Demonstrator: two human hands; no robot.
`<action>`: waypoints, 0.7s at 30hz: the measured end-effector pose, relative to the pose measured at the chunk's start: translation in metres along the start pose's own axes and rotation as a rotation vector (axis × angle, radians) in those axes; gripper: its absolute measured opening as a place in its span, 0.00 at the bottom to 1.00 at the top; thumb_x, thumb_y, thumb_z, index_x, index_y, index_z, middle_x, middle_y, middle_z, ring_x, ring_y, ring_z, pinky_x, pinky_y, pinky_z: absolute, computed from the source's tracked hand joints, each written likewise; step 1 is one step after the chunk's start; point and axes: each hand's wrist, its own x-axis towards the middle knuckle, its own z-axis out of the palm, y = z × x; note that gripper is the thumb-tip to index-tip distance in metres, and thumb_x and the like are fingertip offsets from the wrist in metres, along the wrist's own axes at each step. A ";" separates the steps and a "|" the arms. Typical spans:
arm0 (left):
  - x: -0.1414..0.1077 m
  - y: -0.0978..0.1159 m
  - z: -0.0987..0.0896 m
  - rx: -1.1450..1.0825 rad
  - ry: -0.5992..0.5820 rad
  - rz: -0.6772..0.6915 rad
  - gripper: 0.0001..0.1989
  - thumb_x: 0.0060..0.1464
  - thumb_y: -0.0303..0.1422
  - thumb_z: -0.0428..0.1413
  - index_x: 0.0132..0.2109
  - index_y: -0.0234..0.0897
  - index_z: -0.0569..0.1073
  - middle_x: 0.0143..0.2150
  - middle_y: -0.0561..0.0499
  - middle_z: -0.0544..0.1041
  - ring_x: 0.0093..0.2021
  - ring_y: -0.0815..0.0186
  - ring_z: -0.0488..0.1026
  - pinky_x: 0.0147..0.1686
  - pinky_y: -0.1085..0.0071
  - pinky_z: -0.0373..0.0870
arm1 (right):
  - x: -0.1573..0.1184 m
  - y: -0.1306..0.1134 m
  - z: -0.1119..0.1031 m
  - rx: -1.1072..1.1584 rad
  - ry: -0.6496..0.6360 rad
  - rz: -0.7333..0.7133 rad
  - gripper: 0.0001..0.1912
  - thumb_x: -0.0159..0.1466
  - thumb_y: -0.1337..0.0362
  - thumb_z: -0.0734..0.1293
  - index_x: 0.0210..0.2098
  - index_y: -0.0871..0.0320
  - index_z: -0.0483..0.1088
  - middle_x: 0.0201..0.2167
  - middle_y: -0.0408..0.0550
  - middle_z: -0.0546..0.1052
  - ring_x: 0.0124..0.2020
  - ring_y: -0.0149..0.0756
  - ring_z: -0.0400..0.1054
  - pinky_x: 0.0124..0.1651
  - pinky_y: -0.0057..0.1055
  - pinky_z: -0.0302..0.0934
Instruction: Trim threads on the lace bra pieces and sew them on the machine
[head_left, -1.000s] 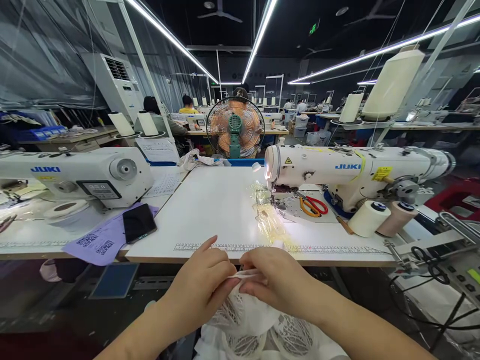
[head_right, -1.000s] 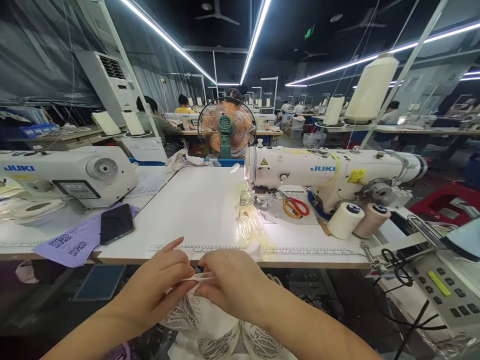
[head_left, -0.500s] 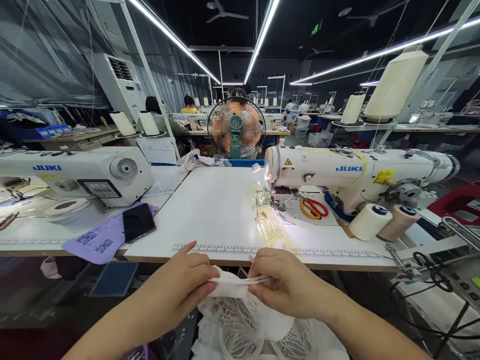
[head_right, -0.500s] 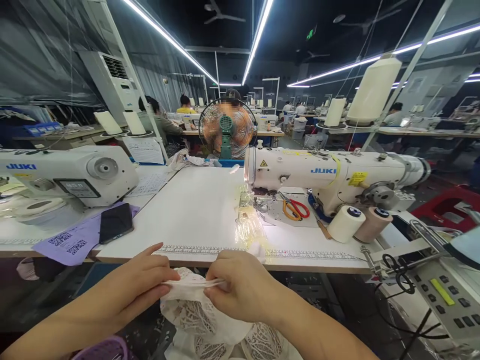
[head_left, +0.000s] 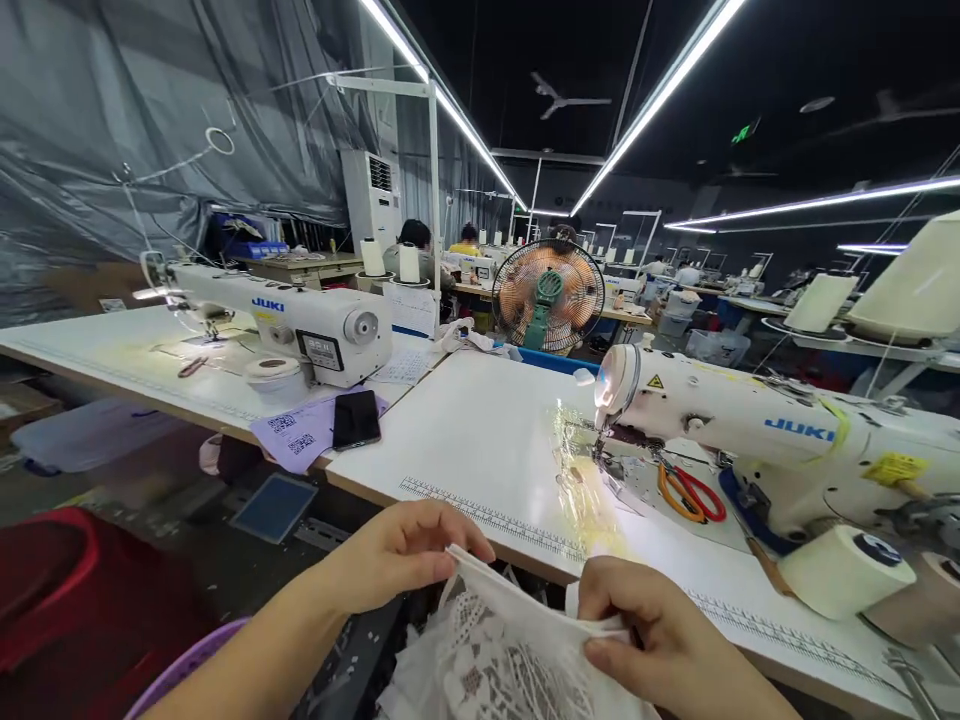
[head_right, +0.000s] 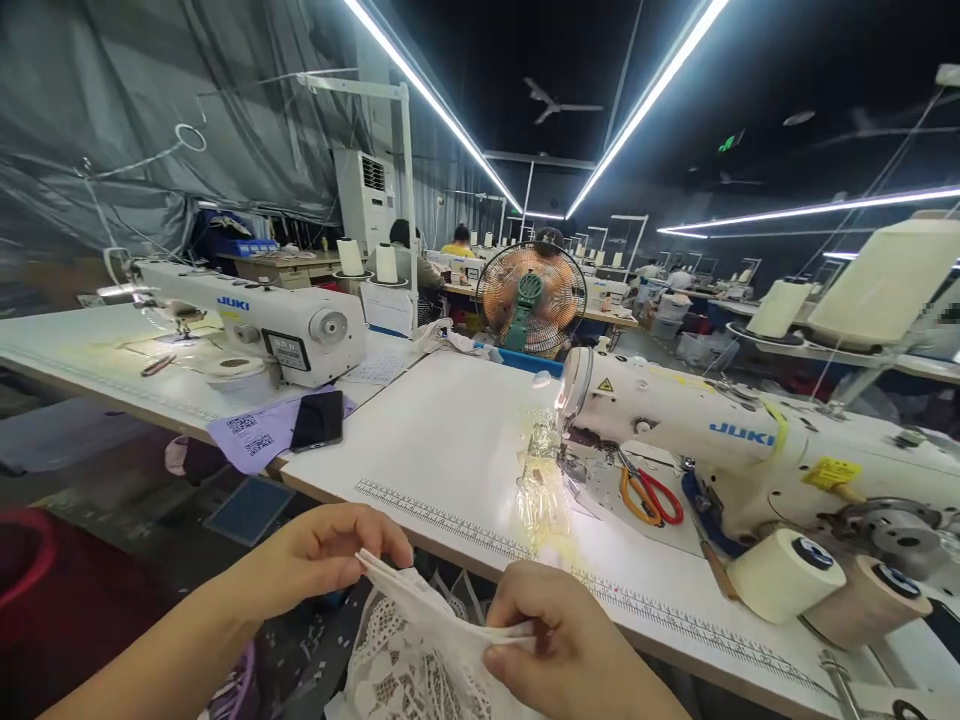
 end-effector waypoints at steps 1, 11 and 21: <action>-0.001 -0.005 0.002 -0.044 -0.003 0.008 0.12 0.46 0.41 0.63 0.33 0.37 0.75 0.37 0.43 0.78 0.38 0.58 0.72 0.38 0.64 0.66 | -0.001 0.001 -0.001 0.035 -0.007 0.000 0.09 0.56 0.58 0.66 0.26 0.56 0.65 0.26 0.44 0.66 0.28 0.35 0.58 0.29 0.30 0.49; 0.003 -0.019 0.019 -0.224 0.167 -0.021 0.13 0.40 0.37 0.67 0.28 0.34 0.74 0.24 0.52 0.74 0.25 0.70 0.68 0.28 0.75 0.63 | -0.006 0.004 0.003 0.134 0.018 0.060 0.18 0.54 0.48 0.68 0.25 0.57 0.65 0.26 0.44 0.64 0.29 0.35 0.56 0.30 0.30 0.49; 0.008 -0.005 0.017 -0.190 0.291 0.115 0.13 0.45 0.32 0.64 0.37 0.40 0.69 0.34 0.53 0.73 0.33 0.68 0.70 0.33 0.72 0.67 | 0.006 0.010 0.010 0.483 0.101 0.123 0.21 0.51 0.47 0.71 0.25 0.58 0.64 0.22 0.40 0.62 0.24 0.29 0.53 0.27 0.26 0.47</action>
